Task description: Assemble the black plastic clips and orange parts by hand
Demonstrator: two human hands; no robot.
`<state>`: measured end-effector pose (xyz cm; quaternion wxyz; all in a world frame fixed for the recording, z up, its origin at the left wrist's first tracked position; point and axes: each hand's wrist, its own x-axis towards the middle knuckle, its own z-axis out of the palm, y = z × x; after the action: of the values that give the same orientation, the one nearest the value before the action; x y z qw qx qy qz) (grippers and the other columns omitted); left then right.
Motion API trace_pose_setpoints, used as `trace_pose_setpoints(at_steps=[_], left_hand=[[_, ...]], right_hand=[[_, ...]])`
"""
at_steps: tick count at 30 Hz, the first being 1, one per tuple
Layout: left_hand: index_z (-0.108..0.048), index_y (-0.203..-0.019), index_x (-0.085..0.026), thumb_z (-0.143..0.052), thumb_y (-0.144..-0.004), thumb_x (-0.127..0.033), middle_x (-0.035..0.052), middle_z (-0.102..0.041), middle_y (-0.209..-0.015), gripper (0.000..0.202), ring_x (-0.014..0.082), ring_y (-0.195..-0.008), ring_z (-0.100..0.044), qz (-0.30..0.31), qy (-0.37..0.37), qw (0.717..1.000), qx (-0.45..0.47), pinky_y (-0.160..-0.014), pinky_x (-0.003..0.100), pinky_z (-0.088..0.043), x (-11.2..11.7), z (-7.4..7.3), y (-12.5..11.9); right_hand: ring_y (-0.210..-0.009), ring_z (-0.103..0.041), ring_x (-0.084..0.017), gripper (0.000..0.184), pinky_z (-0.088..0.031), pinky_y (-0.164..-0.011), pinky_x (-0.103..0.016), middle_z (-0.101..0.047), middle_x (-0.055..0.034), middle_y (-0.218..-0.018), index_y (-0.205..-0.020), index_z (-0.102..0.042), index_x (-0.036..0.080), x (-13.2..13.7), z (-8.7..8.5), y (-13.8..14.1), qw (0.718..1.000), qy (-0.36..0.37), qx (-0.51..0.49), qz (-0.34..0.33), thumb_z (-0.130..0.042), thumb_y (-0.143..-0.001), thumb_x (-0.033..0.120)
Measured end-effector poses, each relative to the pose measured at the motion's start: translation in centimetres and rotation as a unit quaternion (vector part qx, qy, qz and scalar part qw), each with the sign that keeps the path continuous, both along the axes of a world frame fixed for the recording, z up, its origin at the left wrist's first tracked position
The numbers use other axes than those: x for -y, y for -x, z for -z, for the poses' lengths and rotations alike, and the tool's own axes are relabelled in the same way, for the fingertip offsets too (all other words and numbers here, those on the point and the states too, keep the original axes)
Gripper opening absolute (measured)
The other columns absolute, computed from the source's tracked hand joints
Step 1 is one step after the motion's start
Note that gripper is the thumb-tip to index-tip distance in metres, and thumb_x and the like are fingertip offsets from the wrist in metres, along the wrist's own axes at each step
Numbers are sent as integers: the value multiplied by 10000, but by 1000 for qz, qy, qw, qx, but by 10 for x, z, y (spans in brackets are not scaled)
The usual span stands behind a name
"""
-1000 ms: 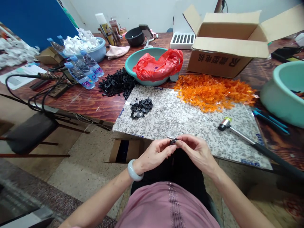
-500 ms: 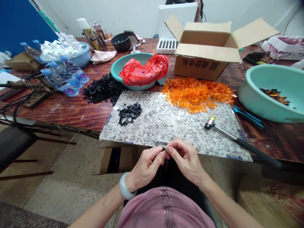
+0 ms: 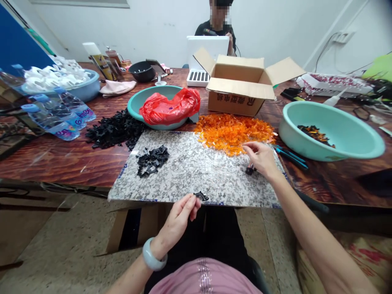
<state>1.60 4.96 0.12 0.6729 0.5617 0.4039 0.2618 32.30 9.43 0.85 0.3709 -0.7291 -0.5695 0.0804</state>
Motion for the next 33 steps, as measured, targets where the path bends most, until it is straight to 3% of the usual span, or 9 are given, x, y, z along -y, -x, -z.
trace_pose_setpoints(at_steps=[4,7,10,14,17,23,26,29,33], left_hand=[[-534,-793,-150,-424,-914,-386,-16,-457,-663,287,100,-596,-418,-17,18,1000,10,-598,233,-365,2,-2,4],[-529,-801,-148,-464,-892,-402,-6,-480,-701,278,100,-602,-422,-24,29,999,17,-591,237,-369,2,-3,4],[-527,-790,-144,-472,-882,-429,2,-486,-725,305,98,-601,-419,-23,35,999,24,-566,236,-368,1,-3,2],[-566,-816,-133,-481,-877,-439,-18,-453,-660,323,90,-574,-406,-22,43,998,27,-539,225,-353,1,0,2],[-580,-832,-125,-472,-888,-428,-24,-451,-643,326,82,-560,-407,-22,51,998,39,-530,218,-344,2,3,3],[-563,-816,-132,-457,-894,-425,-30,-441,-635,321,81,-554,-403,-12,56,997,43,-529,220,-338,2,6,0],[-551,-802,-137,-458,-889,-427,-29,-441,-640,317,83,-556,-402,-10,58,997,41,-531,222,-337,3,6,0],[-533,-776,-141,-470,-878,-435,-26,-440,-648,318,87,-560,-406,-12,60,997,41,-532,225,-340,3,5,1],[-510,-757,-144,-472,-874,-432,-26,-430,-643,313,91,-561,-402,-20,62,997,42,-532,227,-343,3,4,0]], right_hand=[[-726,-583,-228,283,-446,-728,-377,-664,-111,-808,-874,-701,133,-25,16,-52,996,20,65,54,-588,-748,361],[-698,-569,-217,252,-436,-704,-360,-650,-98,-769,-813,-716,146,-29,25,-64,994,36,92,38,-621,-718,359],[-670,-561,-195,271,-431,-684,-339,-650,-99,-782,-820,-715,143,-26,21,-64,993,30,104,37,-585,-766,375],[-667,-574,-174,298,-438,-686,-312,-667,-86,-828,-892,-687,148,-2,1,-46,994,-10,104,44,-545,-825,402],[-638,-586,-158,253,-434,-640,-280,-677,-42,-789,-865,-680,192,33,-10,-11,994,-4,107,-16,-575,-821,419],[-619,-612,-178,246,-412,-575,-280,-674,-17,-707,-757,-656,217,93,9,48,978,150,87,-115,-574,-821,440],[-613,-612,-175,281,-414,-561,-275,-676,-17,-712,-769,-660,218,96,15,46,979,164,51,-112,-551,-836,469],[-661,-614,-182,273,-436,-604,-284,-673,-37,-781,-846,-663,209,91,13,34,986,113,69,-105,-514,-868,437],[-778,-620,-196,226,-465,-700,-306,-637,-62,-931,-1004,-637,213,87,12,27,974,108,105,-168,-487,-892,339]])
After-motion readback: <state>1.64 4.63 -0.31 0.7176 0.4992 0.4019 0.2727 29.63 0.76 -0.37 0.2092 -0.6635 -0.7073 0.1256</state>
